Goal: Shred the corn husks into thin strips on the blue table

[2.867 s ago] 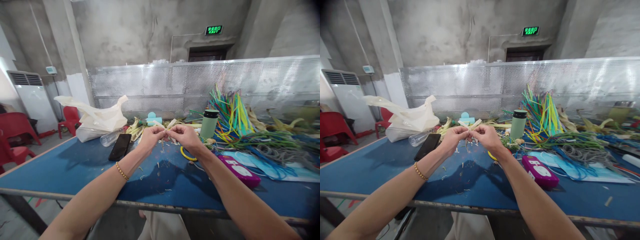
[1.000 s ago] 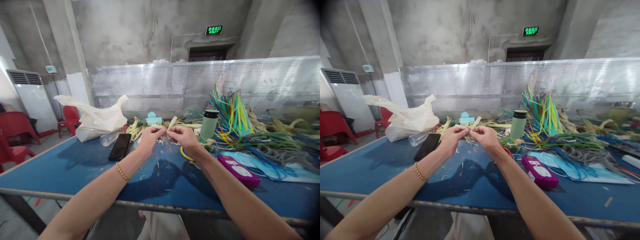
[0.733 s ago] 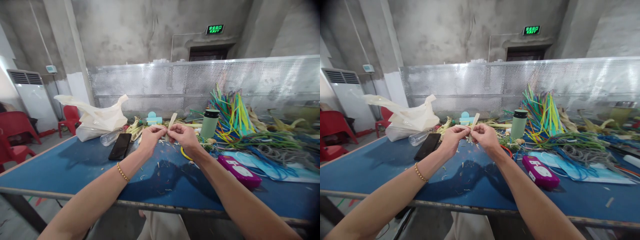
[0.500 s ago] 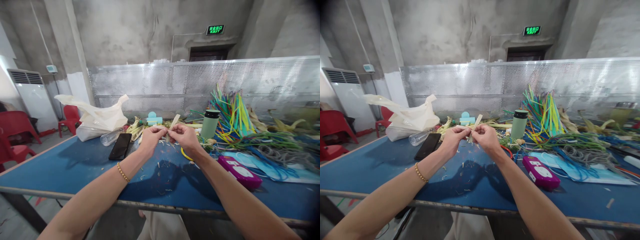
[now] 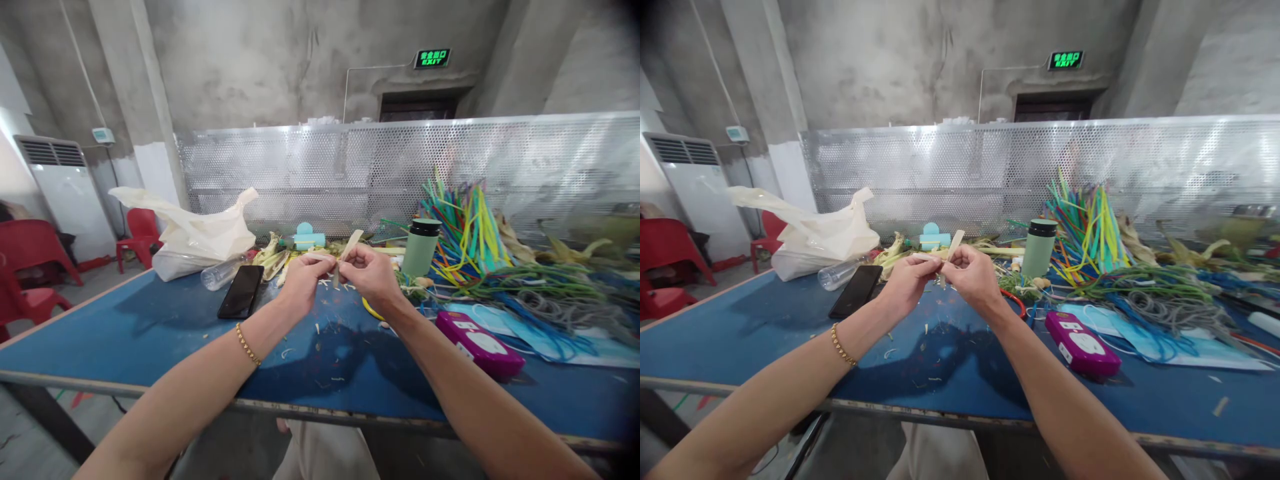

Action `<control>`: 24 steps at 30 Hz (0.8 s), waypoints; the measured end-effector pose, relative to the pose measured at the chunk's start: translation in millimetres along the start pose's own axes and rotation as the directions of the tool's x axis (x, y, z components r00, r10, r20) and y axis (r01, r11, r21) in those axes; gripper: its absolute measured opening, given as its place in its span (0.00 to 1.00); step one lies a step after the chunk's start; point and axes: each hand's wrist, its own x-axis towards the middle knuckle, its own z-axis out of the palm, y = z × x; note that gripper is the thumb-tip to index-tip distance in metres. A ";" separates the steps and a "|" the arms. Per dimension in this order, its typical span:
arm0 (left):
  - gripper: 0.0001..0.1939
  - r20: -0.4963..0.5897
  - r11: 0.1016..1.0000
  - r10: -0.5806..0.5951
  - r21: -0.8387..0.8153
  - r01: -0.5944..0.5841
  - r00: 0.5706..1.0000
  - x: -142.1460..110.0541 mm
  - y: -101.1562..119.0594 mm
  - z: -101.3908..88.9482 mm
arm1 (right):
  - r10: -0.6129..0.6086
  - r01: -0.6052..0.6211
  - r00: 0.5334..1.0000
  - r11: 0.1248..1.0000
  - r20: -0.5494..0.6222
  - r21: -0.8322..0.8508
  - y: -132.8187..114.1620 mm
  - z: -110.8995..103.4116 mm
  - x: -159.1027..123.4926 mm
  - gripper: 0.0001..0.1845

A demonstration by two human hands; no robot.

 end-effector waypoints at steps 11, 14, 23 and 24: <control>0.05 0.022 0.997 -0.002 -0.077 0.004 1.000 2.1 1.0 0.8 | 0.047 -0.046 0.998 0.997 -0.032 0.054 -2.8 1.5 -0.3 0.06; 0.05 0.020 0.996 -0.009 -0.092 0.010 1.000 3.0 0.1 0.7 | 0.060 -0.058 0.997 0.996 -0.039 0.062 -4.2 1.3 -0.3 0.06; 0.10 0.134 0.997 -0.079 0.025 0.076 0.988 5.5 1.7 -9.2 | 0.151 -0.161 0.983 0.983 0.103 0.086 -4.2 -4.8 0.9 0.09; 0.11 0.148 0.996 -0.089 0.043 0.083 0.985 5.6 2.2 -10.3 | 0.158 -0.169 0.982 0.981 0.107 0.099 -3.7 -5.0 1.0 0.10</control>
